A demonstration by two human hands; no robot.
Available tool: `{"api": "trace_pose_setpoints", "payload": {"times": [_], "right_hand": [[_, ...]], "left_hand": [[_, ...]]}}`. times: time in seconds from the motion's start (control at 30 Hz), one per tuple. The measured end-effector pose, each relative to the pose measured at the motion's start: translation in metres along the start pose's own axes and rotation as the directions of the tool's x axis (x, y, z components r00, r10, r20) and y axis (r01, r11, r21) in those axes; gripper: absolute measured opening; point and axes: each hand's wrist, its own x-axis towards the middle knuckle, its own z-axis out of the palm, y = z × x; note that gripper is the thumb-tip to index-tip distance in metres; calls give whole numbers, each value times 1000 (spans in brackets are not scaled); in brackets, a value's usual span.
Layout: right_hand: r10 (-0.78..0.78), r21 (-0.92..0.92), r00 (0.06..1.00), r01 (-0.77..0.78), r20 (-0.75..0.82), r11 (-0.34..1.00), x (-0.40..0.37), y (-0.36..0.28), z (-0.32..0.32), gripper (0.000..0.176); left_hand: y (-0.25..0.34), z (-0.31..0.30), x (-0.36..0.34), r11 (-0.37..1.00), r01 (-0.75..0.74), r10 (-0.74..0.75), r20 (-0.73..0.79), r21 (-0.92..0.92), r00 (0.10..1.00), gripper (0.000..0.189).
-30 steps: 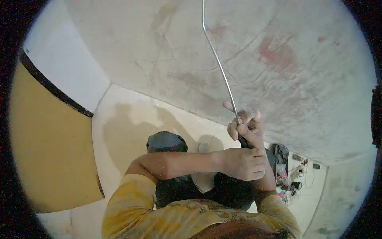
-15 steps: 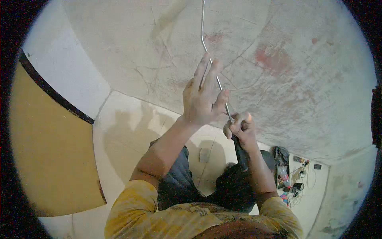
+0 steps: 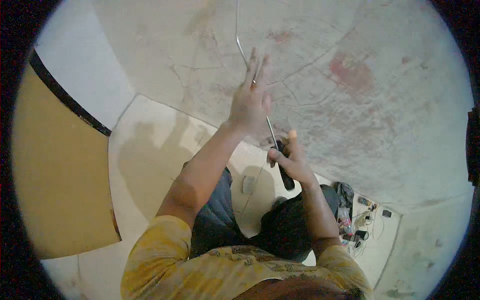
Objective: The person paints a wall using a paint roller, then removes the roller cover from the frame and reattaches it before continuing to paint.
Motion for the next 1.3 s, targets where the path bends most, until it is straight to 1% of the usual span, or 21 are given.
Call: {"api": "trace_pose_setpoints", "payload": {"times": [0.03,0.07,0.1,0.17,0.2,0.23,0.3,0.33,0.37,0.43,0.53,0.63,0.73,0.83,0.93,1.03,1.13,1.17,1.23,1.27,1.3], "right_hand": [[-61,-211,998,60,-2,976,0,5,1,42],[-123,-412,992,116,8,904,-1,11,4,41],[-184,-594,982,165,28,787,-1,12,9,41],[-86,-541,991,14,-107,841,0,14,13,42],[-33,-509,985,-60,-172,859,-1,14,14,43],[-87,-562,978,-35,-189,827,-2,19,13,43],[-48,-511,974,-74,-221,856,-2,16,10,42],[-25,-484,971,-96,-237,870,-2,14,11,42],[-75,-460,966,-48,-246,887,-1,16,11,41],[-169,-414,948,43,-271,909,-1,23,12,39],[-141,-389,955,29,-262,921,-4,27,7,42],[-201,-545,943,25,-265,838,-3,25,4,46],[-178,-554,950,6,-258,833,-6,10,11,50],[-187,-623,940,-34,-286,782,-15,16,10,47],[-142,-570,922,-98,-362,816,-31,15,20,46],[-222,-612,921,-23,-321,790,-26,17,13,47],[-280,-631,922,53,-266,774,-3,-3,15,48],[-207,-594,941,8,-268,805,6,-4,16,48],[-215,-570,947,43,-238,820,10,1,15,48],[-222,-553,949,65,-222,830,10,4,15,47],[-193,-567,956,36,-219,823,9,3,15,48]], "left_hand": [[-5,-2,1,998,38,-38,1,44,999,89],[-10,-5,2,985,167,-168,26,48,985,86],[-12,-12,3,956,289,-292,50,54,955,82],[-15,-13,5,919,389,-391,33,57,920,78],[-16,-10,4,928,370,-370,-10,50,929,78],[-17,-9,3,937,347,-345,-57,44,937,79],[-17,-2,-1,947,221,-226,-8,234,974,81],[-16,1,-2,947,181,-189,4,264,982,81],[-15,5,-4,946,140,-152,17,294,988,81],[0,7,-6,966,118,-120,-2,228,993,81],[16,8,-6,959,168,-192,87,227,978,81],[5,11,-10,967,125,-148,94,220,984,84],[-1,8,-9,971,113,-133,83,210,988,78],[-3,13,-10,987,79,-88,58,142,994,80],[5,14,-15,995,61,-67,66,84,996,82],[11,10,-12,994,90,-94,76,54,993,83],[6,2,-3,986,133,-137,42,96,990,84],[-1,2,-3,978,209,-210,55,22,976,86],[-2,2,-5,932,344,-336,86,-110,938,92],[-2,2,-7,937,343,-338,75,-64,938,92],[-3,2,-8,939,345,-343,70,-17,937,93]]}}
